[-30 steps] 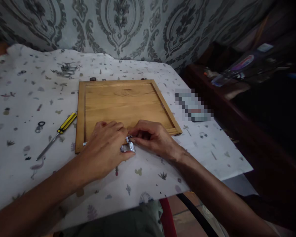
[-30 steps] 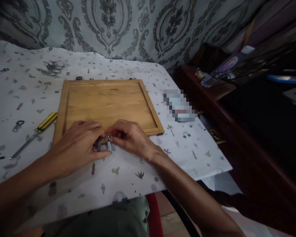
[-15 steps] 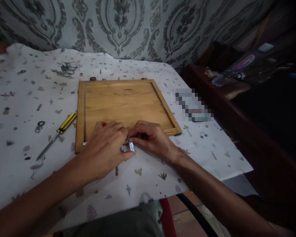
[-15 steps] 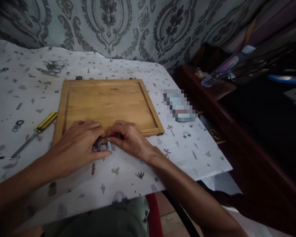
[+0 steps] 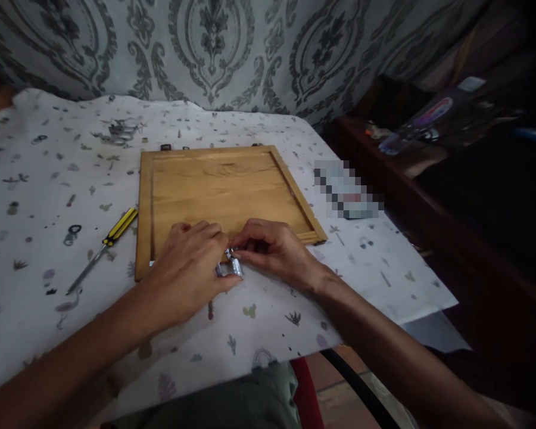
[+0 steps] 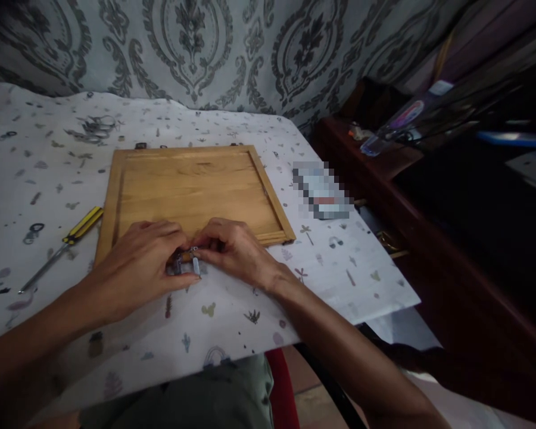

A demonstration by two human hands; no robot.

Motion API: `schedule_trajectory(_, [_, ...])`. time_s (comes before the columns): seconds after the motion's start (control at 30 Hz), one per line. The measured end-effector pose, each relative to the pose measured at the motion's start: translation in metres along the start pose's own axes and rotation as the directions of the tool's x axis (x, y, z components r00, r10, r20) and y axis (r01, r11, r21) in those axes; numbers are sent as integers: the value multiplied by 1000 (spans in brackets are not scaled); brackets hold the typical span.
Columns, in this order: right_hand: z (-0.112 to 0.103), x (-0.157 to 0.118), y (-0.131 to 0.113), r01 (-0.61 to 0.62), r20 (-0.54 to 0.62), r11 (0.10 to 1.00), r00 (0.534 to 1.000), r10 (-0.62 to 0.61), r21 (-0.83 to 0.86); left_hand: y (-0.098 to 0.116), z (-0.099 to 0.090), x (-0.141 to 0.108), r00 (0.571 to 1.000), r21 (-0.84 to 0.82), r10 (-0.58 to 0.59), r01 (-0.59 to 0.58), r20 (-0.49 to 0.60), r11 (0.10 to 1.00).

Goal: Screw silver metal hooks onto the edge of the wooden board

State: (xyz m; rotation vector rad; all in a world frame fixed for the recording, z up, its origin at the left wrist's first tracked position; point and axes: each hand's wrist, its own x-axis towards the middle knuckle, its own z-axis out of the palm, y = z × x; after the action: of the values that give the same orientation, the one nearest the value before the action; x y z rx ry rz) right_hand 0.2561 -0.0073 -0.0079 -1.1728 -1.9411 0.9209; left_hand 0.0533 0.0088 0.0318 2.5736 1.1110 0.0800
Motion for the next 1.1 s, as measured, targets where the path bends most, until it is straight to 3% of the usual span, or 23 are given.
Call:
schedule_trajectory(0.7, [0, 12, 10, -74, -138, 989, 986, 92, 129, 0, 0, 0, 1000, -31, 0, 0, 16, 1000])
schedule_trajectory(0.8, [-2, 32, -1, 24, -149, 1000, 988, -26, -12, 1, -4, 2, 999, -57, -2, 5, 52, 998])
schedule_trajectory(0.87, [-1, 53, -18, 144, -101, 982, 982, -157, -125, 2, -8, 2, 995, -60, -16, 22, 100, 998])
schedule_trajectory(0.93, [7, 79, -40, 245, 19, 946, 969, -247, -213, 3, -10, 2, 994, -59, -20, 27, 110, 998])
schedule_trajectory(1.03, [32, 124, -67, 351, 319, 833, 921, -224, -428, 2, -9, 2, 995, -68, -20, 27, 99, 997])
schedule_trajectory(1.1, [53, 152, -77, 418, 447, 786, 871, -205, -456, -1, -6, 2, 996, -74, -18, 24, 86, 997])
